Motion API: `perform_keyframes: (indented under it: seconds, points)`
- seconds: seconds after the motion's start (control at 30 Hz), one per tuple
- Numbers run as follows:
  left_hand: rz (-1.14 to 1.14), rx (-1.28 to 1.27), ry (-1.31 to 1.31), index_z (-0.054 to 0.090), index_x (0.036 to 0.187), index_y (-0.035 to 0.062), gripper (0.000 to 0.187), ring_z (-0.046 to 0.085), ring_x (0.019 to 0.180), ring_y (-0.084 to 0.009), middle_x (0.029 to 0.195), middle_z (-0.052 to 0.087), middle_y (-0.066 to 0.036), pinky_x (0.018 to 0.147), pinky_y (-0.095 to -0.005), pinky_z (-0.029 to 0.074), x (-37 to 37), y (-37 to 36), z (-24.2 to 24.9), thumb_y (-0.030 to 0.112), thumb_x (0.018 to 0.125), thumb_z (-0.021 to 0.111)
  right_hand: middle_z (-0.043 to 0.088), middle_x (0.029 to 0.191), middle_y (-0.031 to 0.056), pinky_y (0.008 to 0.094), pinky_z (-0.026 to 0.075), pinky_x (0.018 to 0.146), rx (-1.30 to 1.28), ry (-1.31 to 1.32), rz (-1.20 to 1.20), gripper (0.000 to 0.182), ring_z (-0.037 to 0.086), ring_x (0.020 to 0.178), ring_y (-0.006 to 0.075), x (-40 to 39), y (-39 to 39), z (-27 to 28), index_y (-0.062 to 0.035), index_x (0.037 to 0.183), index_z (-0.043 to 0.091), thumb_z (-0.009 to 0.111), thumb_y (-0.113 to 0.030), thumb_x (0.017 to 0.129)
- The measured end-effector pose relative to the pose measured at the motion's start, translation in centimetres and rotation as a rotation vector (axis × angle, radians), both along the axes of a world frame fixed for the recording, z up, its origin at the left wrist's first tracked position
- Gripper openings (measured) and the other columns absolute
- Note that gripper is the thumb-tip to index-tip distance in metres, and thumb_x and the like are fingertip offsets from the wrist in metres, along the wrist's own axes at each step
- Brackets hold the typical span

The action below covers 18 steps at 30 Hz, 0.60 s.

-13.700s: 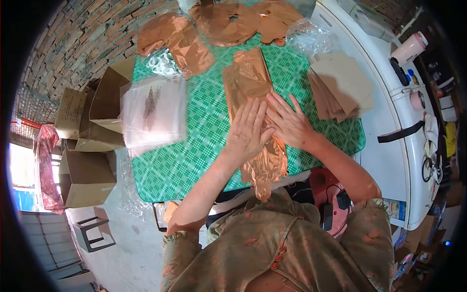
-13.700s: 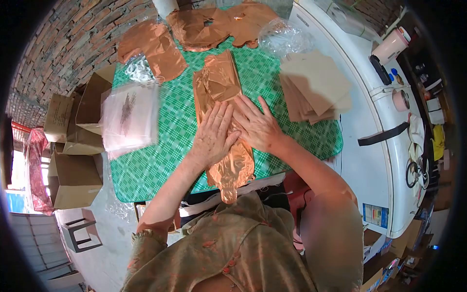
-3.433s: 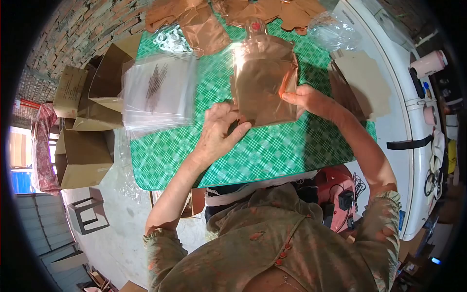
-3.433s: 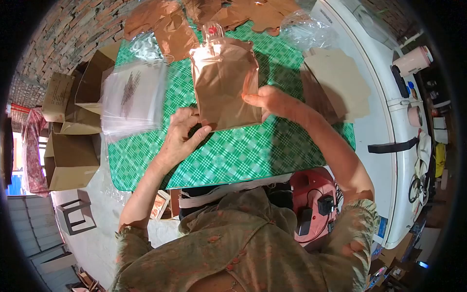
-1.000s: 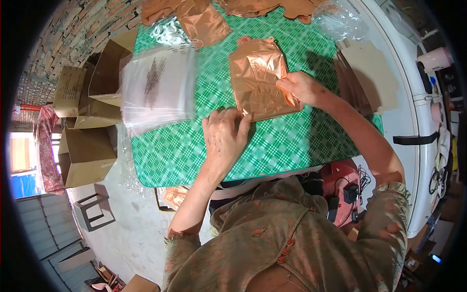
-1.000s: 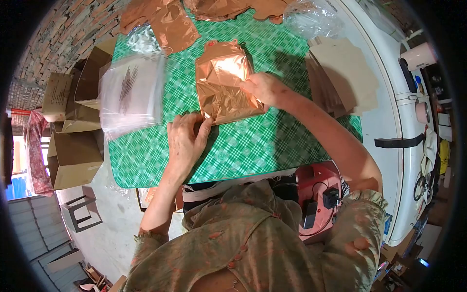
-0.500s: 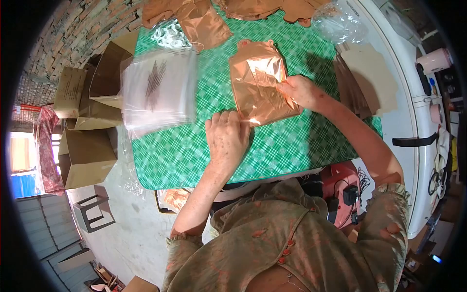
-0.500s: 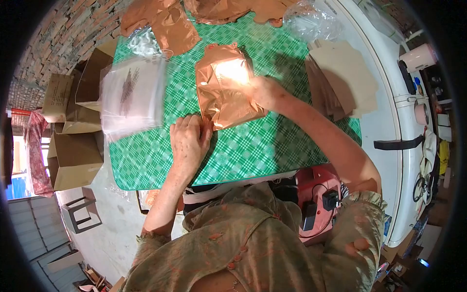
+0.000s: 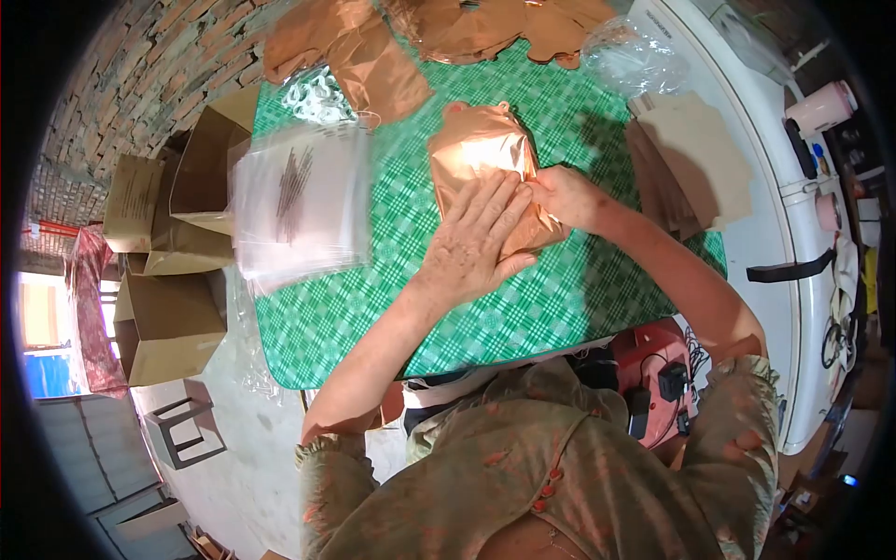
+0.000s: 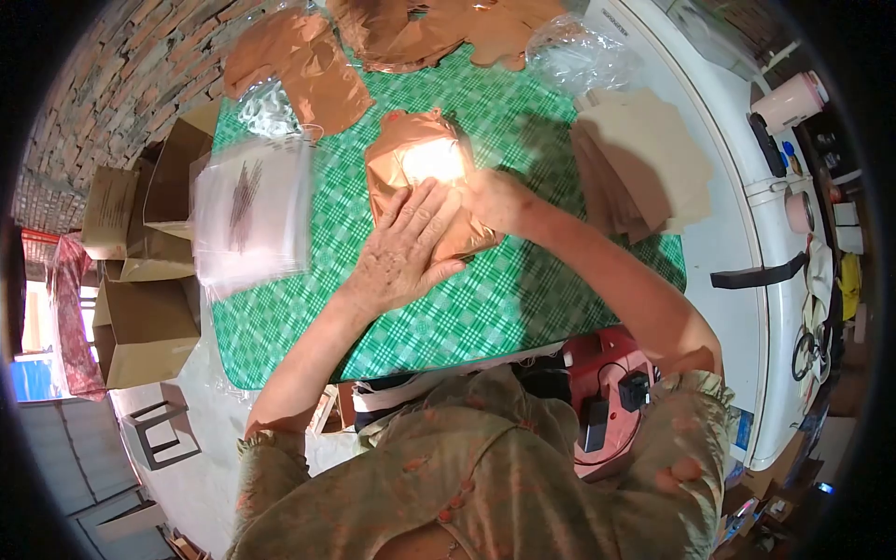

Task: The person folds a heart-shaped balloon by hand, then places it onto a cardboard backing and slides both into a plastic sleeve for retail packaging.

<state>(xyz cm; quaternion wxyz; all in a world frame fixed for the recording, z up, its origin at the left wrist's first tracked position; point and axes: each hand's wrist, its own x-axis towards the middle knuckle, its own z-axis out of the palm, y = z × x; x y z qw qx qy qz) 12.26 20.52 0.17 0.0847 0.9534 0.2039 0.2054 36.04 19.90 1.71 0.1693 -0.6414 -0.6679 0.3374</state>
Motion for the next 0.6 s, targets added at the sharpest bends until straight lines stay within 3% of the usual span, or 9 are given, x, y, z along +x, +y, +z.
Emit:
perform_keyframes:
  seconds: [0.07, 0.17, 0.27, 0.37, 0.47, 0.57, 0.6]
  points:
    - [0.011, 0.011, 0.021, 0.036, 0.162, 0.0049, 0.087, 0.029, 0.158, -0.0357, 0.168, 0.034, -0.019, 0.129, -0.0542, 0.022, 0.0, -0.1, -0.1, 0.061, 0.1, 0.057, 0.074, 0.091, 0.0207, 0.0403, 0.057, 0.079, -0.018, 0.006, 0.0, 0.031, 0.074, 0.084, 0.0237, 0.0, 0.0, 0.2, 0.0062, 0.111, 0.069, 0.057, -0.022, 0.106]
    - [0.015, -0.022, 0.034, 0.035, 0.163, 0.0053, 0.087, 0.029, 0.158, -0.0356, 0.169, 0.033, -0.019, 0.129, -0.0545, 0.023, 0.1, -0.1, -0.1, 0.062, 0.1, 0.056, 0.073, 0.091, 0.0261, 0.0471, 0.06, 0.075, -0.059, 0.077, -0.008, 0.038, 0.075, 0.086, 0.0355, 0.7, 0.3, -0.9, 0.0075, 0.102, 0.069, 0.057, -0.028, 0.103]
    - [0.035, -0.012, 0.083, 0.034, 0.164, 0.0058, 0.087, 0.03, 0.158, -0.0356, 0.169, 0.033, -0.019, 0.129, -0.0548, 0.022, 0.1, -0.1, 0.2, 0.063, 0.101, 0.055, 0.074, 0.086, 0.0156, 0.0406, 0.062, 0.068, -0.316, 0.471, -0.169, 0.036, 0.076, 0.087, 0.0255, 0.4, -0.2, 0.4, 0.0066, 0.107, 0.068, 0.058, -0.027, 0.105]
    - [0.04, -0.018, 0.073, 0.034, 0.164, 0.0072, 0.087, 0.03, 0.157, -0.0358, 0.17, 0.033, -0.018, 0.129, -0.0553, 0.022, 0.2, -0.1, 0.0, 0.063, 0.101, 0.054, 0.072, 0.085, 0.0092, 0.0336, 0.062, 0.071, -0.24, 0.619, -0.228, 0.033, 0.072, 0.084, 0.0178, 0.7, -2.6, 3.1, 0.0034, 0.122, 0.062, 0.059, -0.026, 0.106]
    - [0.039, -0.014, 0.084, 0.035, 0.164, 0.009, 0.085, 0.031, 0.157, -0.036, 0.17, 0.033, -0.018, 0.129, -0.0558, 0.022, 0.1, -0.2, 0.2, 0.063, 0.102, 0.054, 0.069, 0.087, 0.0085, 0.0321, 0.06, 0.071, -0.008, 0.518, -0.284, 0.034, 0.071, 0.083, 0.0157, 1.2, -5.5, 1.4, 0.0015, 0.126, 0.057, 0.065, -0.023, 0.104]
    - [0.033, -0.012, 0.077, 0.036, 0.165, 0.0103, 0.084, 0.031, 0.157, -0.0363, 0.17, 0.033, -0.018, 0.129, -0.0563, 0.022, 0.1, -0.2, 0.4, 0.063, 0.102, 0.053, 0.07, 0.089, 0.01, 0.0368, 0.057, 0.067, 0.116, 0.231, -0.289, 0.023, 0.069, 0.074, 0.0183, 0.8, -8.6, 1.0, 0.0012, 0.109, 0.064, 0.069, -0.019, 0.1]
    - [0.033, -0.004, 0.068, 0.037, 0.163, 0.0096, 0.084, 0.032, 0.156, -0.036, 0.169, 0.034, -0.018, 0.129, -0.0558, 0.022, 0.1, -0.2, 0.4, 0.063, 0.101, 0.054, 0.07, 0.093, 0.0095, 0.036, 0.056, 0.068, 0.146, 0.215, -0.277, 0.022, 0.068, 0.075, 0.0179, 0.5, -9.2, 0.7, 0.0, 0.111, 0.064, 0.069, -0.018, 0.099]
